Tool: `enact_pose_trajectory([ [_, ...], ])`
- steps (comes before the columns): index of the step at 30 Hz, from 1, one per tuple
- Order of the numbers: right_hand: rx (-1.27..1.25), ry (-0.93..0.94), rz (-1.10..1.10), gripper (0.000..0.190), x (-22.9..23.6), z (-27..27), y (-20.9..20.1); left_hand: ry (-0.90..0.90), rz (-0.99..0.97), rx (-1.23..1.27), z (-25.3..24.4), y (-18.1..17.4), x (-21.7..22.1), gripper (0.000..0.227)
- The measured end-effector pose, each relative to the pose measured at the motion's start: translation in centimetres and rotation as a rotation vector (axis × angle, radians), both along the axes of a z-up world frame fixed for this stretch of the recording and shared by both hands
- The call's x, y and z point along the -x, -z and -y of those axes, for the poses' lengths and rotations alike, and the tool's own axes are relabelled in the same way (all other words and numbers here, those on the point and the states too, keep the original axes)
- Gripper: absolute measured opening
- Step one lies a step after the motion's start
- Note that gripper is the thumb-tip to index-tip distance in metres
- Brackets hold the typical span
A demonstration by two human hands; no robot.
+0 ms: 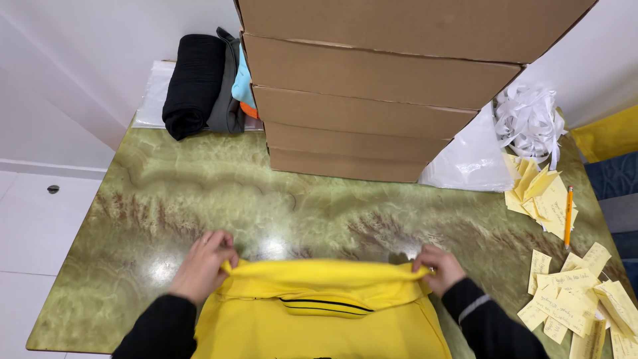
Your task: Removing shirts from hangers, folding them into tight rolls, and stacking them on a table.
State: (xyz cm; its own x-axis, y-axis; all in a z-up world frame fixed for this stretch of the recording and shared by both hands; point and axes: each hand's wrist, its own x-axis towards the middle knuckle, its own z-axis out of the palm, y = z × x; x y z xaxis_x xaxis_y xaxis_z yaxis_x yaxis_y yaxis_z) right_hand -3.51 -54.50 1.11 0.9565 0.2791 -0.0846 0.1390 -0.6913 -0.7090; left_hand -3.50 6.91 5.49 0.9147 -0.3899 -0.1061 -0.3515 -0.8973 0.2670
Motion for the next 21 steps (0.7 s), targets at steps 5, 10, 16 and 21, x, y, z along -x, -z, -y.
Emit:
enact_pose_trajectory([
  [5,0.393,-0.237,0.330,0.029,6.0,-2.7,-4.1,0.173,0.152,-0.030,-0.6,-0.7,5.9,0.021],
  [10,0.181,-0.131,0.004,0.018,4.8,-2.2,-2.5,-0.049,-0.213,-0.005,-0.9,-2.2,5.1,0.032],
  [16,0.254,-0.060,-0.344,0.080,1.4,-0.9,2.1,-0.102,-0.386,-0.017,-1.2,0.9,3.3,0.069],
  [21,0.416,-0.203,-0.319,0.057,-0.6,-0.2,4.2,-0.043,-0.498,-0.225,-2.1,1.0,2.6,0.071],
])
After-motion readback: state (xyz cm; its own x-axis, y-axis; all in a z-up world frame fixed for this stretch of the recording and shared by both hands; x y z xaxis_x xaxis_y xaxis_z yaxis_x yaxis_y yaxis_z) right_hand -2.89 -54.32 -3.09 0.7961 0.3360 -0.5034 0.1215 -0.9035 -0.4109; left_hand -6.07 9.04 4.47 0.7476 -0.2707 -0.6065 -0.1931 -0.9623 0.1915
